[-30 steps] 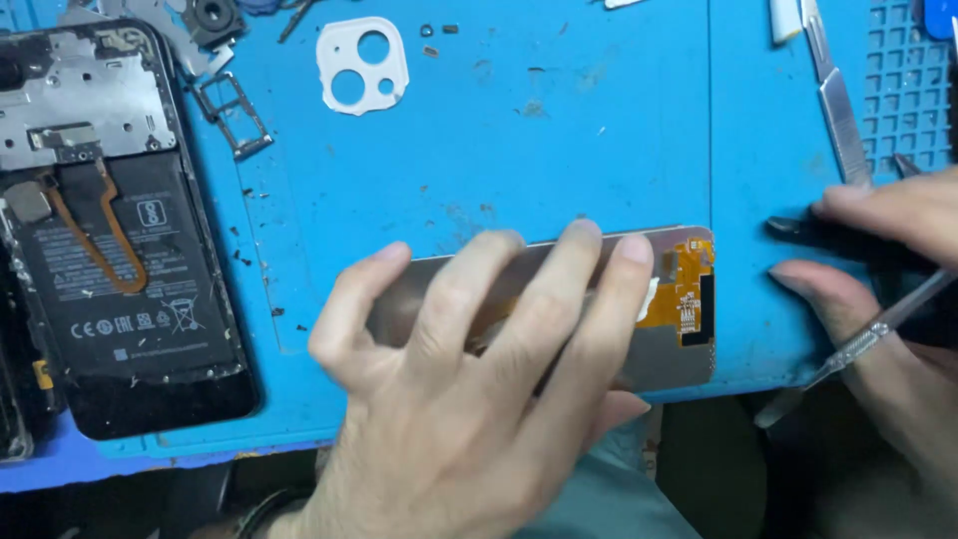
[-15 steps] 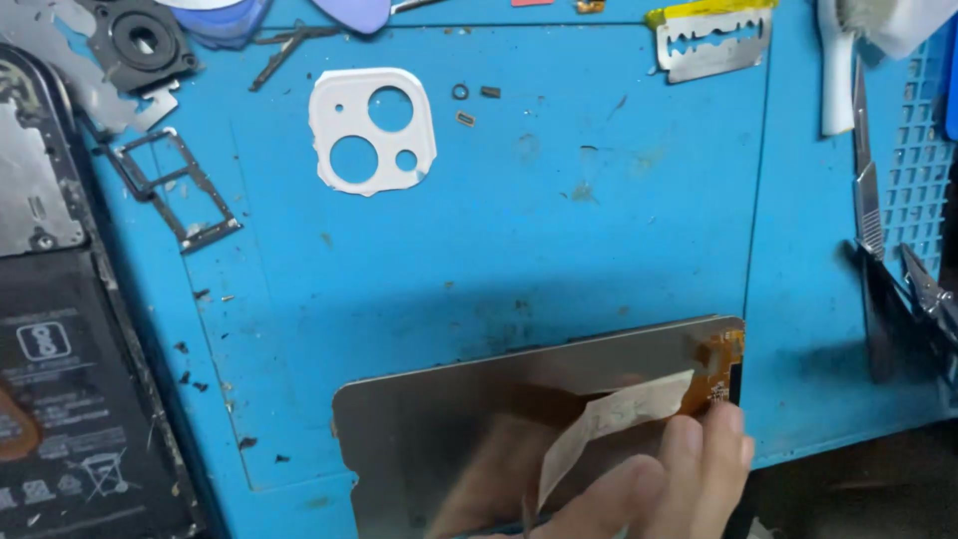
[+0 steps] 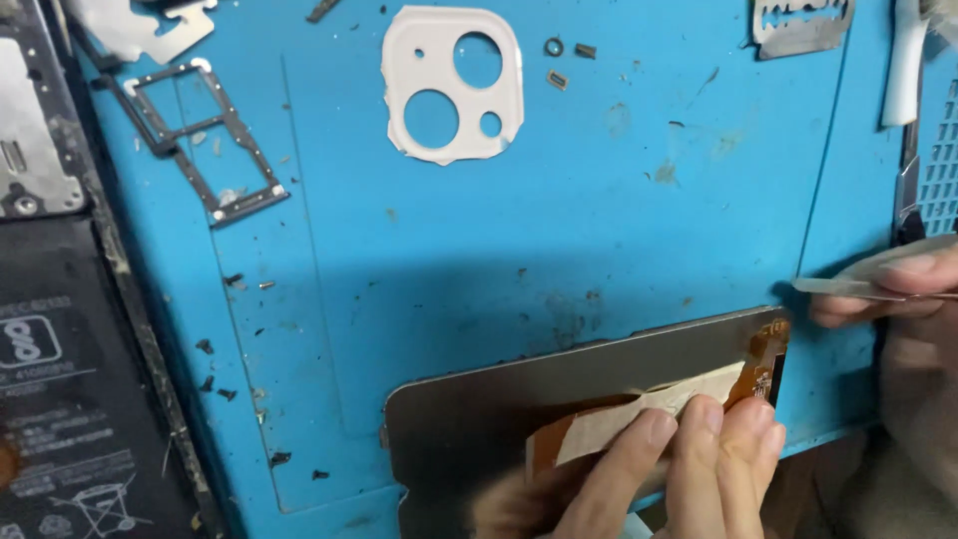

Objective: Cleaning and preparing a replacement phone screen using a cloth and a small scraping tool

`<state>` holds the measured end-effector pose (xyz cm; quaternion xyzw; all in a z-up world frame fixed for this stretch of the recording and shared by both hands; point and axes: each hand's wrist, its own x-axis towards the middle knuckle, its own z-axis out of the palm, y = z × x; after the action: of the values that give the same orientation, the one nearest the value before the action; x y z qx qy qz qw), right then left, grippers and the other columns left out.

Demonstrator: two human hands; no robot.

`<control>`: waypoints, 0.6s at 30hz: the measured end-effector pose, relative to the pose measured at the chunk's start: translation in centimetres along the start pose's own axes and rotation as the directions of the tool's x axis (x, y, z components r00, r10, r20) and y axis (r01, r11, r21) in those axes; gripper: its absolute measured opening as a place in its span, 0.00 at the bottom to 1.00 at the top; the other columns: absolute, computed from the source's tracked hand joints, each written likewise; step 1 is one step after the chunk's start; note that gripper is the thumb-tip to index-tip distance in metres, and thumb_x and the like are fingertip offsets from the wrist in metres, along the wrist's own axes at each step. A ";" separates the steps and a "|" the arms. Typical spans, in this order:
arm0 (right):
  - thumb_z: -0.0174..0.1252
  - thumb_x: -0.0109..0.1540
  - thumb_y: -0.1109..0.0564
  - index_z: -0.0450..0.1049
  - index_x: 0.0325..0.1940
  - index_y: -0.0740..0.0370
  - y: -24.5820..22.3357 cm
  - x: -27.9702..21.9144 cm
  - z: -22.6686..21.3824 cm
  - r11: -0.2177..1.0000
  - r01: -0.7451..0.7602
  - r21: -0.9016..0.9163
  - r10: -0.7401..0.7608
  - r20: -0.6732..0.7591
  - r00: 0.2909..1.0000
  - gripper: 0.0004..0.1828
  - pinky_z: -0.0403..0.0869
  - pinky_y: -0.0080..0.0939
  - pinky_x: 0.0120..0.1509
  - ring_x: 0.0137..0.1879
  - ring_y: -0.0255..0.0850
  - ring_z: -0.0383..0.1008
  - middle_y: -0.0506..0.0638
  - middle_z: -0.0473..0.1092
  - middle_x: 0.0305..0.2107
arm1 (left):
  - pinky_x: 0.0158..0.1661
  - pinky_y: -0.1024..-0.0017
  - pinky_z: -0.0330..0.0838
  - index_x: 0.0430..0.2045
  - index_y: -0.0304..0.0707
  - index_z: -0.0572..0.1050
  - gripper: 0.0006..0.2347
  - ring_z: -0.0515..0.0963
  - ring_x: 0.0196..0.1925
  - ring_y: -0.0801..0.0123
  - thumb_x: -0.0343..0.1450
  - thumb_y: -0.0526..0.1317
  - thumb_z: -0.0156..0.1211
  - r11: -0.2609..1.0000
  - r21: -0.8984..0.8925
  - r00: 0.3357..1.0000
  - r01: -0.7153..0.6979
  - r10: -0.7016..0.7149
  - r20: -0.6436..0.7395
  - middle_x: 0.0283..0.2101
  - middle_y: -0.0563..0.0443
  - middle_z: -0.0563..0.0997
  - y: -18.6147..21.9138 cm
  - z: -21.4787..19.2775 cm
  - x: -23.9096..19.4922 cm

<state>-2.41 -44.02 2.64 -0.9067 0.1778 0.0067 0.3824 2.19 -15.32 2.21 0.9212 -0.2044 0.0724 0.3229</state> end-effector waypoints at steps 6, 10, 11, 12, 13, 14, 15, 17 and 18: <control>0.36 0.82 0.58 0.61 0.59 0.68 -0.1 -0.2 0.6 0.994 -0.003 -0.107 -0.002 -0.051 0.999 0.11 0.75 0.41 0.64 0.52 0.46 0.74 0.60 0.67 0.47 | 0.66 0.94 0.72 0.60 0.58 0.74 0.16 0.78 0.65 0.93 0.88 0.59 0.70 0.974 0.093 0.978 -0.207 0.207 0.017 0.62 0.75 0.78 -0.5 -0.1 -0.4; 0.35 0.83 0.47 0.65 0.58 0.70 -1.5 -0.8 1.8 0.996 0.002 -0.087 -0.012 -0.117 0.993 0.23 0.77 0.44 0.66 0.55 0.49 0.76 0.62 0.69 0.49 | 0.61 0.88 0.75 0.57 0.54 0.75 0.16 0.80 0.63 0.86 0.83 0.56 0.75 0.998 -0.064 0.999 -0.022 0.024 0.035 0.59 0.75 0.81 0.9 -0.1 -0.8; 0.34 0.84 0.47 0.65 0.57 0.70 -1.9 -0.9 2.0 0.993 -0.010 -0.119 -0.006 -0.133 0.991 0.23 0.77 0.46 0.66 0.56 0.50 0.76 0.63 0.70 0.48 | 0.59 0.87 0.75 0.56 0.53 0.76 0.17 0.81 0.63 0.84 0.82 0.55 0.76 0.993 -0.115 0.998 0.040 -0.035 0.047 0.58 0.75 0.82 1.2 0.0 -0.8; 0.34 0.84 0.47 0.65 0.57 0.70 -1.7 -1.1 2.0 0.993 -0.010 -0.120 -0.006 -0.132 0.991 0.23 0.77 0.46 0.66 0.56 0.50 0.76 0.63 0.70 0.48 | 0.59 0.87 0.75 0.56 0.53 0.76 0.17 0.81 0.63 0.84 0.82 0.55 0.76 0.992 -0.116 0.998 0.041 -0.035 0.047 0.58 0.75 0.82 1.3 0.2 -0.9; 0.34 0.83 0.48 0.65 0.56 0.70 -1.5 -1.3 2.0 0.996 0.034 -0.088 -0.045 -0.132 0.990 0.21 0.78 0.45 0.67 0.56 0.51 0.76 0.63 0.69 0.49 | 0.62 0.82 0.79 0.57 0.48 0.80 0.16 0.83 0.62 0.80 0.83 0.51 0.79 0.989 -0.145 0.998 -0.015 0.024 0.059 0.57 0.65 0.83 1.4 0.3 -0.9; 0.34 0.83 0.50 0.64 0.55 0.69 -1.2 -1.4 2.1 0.995 0.077 -0.055 -0.084 -0.132 0.988 0.20 0.79 0.44 0.67 0.56 0.51 0.76 0.63 0.68 0.50 | 0.65 0.78 0.82 0.57 0.42 0.84 0.14 0.85 0.61 0.75 0.84 0.47 0.82 0.982 -0.177 0.994 -0.069 0.082 0.070 0.57 0.55 0.85 1.6 0.5 -1.0; 0.34 0.83 0.50 0.64 0.55 0.69 -2.3 -1.5 2.4 0.996 0.077 -0.055 -0.083 -0.130 0.988 0.20 0.79 0.44 0.67 0.56 0.51 0.76 0.63 0.68 0.50 | 0.65 0.78 0.82 0.57 0.42 0.84 0.14 0.85 0.61 0.75 0.84 0.47 0.82 0.982 -0.177 0.994 -0.068 0.081 0.071 0.57 0.55 0.85 1.4 0.6 -1.1; 0.30 0.83 0.58 0.63 0.59 0.74 -4.4 -1.7 3.1 0.978 -0.024 -0.205 -0.002 -0.127 0.992 0.17 0.76 0.45 0.62 0.56 0.54 0.75 0.69 0.68 0.51 | 0.64 0.87 0.81 0.59 0.51 0.80 0.15 0.84 0.62 0.79 0.85 0.53 0.79 0.994 -0.035 0.994 -0.102 0.103 0.045 0.61 0.63 0.81 1.1 0.8 -1.4; 0.30 0.83 0.58 0.63 0.59 0.74 -4.0 -1.7 2.6 0.978 -0.025 -0.205 -0.001 -0.126 0.992 0.17 0.76 0.45 0.62 0.56 0.54 0.75 0.69 0.68 0.51 | 0.64 0.87 0.81 0.59 0.51 0.80 0.15 0.84 0.62 0.79 0.85 0.53 0.79 0.994 -0.035 0.994 -0.101 0.103 0.046 0.61 0.63 0.81 1.0 0.9 -1.4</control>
<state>-2.36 -39.14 3.79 -0.9390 0.2052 -0.0296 0.2745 0.50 -16.16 1.75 0.9057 -0.2601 0.0632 0.3288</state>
